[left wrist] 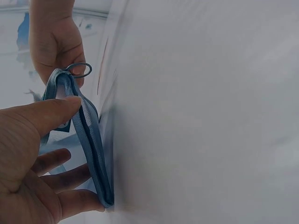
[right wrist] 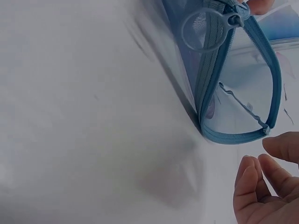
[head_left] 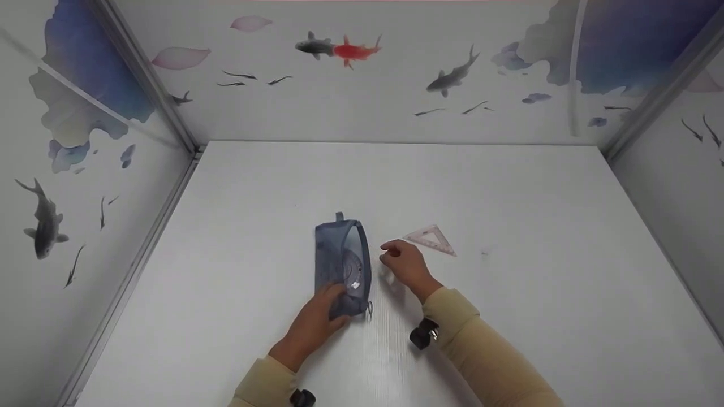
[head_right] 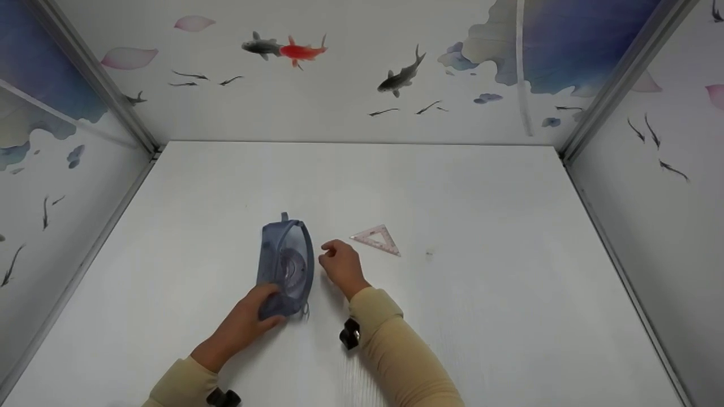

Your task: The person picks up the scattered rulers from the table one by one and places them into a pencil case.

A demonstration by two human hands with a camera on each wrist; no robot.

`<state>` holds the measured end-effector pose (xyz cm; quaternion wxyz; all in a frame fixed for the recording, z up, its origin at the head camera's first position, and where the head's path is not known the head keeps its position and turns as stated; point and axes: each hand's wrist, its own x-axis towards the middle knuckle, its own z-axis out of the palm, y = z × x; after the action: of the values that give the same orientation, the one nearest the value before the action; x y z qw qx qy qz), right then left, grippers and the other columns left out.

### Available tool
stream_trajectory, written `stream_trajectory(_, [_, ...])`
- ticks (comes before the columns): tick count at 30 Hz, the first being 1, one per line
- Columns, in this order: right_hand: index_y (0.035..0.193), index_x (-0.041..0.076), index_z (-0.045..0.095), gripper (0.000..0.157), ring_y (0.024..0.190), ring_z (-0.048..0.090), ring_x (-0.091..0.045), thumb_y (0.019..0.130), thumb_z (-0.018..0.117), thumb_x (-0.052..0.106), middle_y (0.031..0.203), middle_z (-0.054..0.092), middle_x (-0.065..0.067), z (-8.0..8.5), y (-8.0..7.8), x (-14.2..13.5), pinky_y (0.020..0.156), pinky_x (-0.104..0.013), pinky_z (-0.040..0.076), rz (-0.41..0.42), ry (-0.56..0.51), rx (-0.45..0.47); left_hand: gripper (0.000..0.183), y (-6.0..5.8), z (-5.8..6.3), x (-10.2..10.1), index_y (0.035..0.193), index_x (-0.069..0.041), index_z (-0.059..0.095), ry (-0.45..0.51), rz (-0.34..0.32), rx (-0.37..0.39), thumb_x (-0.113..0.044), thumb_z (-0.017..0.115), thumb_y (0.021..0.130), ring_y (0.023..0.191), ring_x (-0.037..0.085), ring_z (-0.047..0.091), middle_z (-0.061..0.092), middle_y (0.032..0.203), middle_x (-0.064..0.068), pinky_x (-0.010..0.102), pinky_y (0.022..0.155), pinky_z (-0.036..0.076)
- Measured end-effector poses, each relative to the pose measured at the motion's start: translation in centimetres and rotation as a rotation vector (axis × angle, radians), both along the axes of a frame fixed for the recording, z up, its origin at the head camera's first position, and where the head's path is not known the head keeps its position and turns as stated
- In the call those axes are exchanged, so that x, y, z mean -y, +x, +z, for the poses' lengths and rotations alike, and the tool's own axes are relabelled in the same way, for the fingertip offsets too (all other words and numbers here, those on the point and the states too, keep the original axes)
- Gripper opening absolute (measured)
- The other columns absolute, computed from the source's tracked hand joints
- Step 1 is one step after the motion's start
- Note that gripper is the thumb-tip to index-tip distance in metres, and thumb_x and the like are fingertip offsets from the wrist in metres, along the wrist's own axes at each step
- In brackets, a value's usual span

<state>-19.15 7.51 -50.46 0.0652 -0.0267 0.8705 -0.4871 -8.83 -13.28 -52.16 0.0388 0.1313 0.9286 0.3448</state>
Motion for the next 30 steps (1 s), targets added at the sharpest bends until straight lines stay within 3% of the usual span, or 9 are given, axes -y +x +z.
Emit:
stream_trajectory(19, [0.111,-0.004,0.064,0.025,0.088,0.056,-0.024,0.088,0.066,0.005,0.093,0.062,-0.011,-0.2,-0.2,-2.5,0.083,-0.042,0.049,0.090,0.124,-0.087,0.058,0.0,0.3,-0.1,0.134,-0.006,0.048,-0.005,0.013,0.011,-0.013,0.075,0.084,0.129,0.038,0.047,0.048,0.139,0.019,0.051,0.105,0.040])
stream_trajectory(30, [0.117,-0.002,0.061,0.030,0.100,0.060,-0.029,0.088,0.067,0.006,0.103,0.062,-0.015,0.1,0.0,-3.5,0.090,-0.045,0.050,0.146,0.187,-0.106,0.059,0.0,0.2,-0.1,0.135,-0.007,0.047,-0.015,0.008,0.010,-0.013,0.075,0.084,0.128,0.037,0.048,0.048,0.139,0.018,0.050,0.105,0.041])
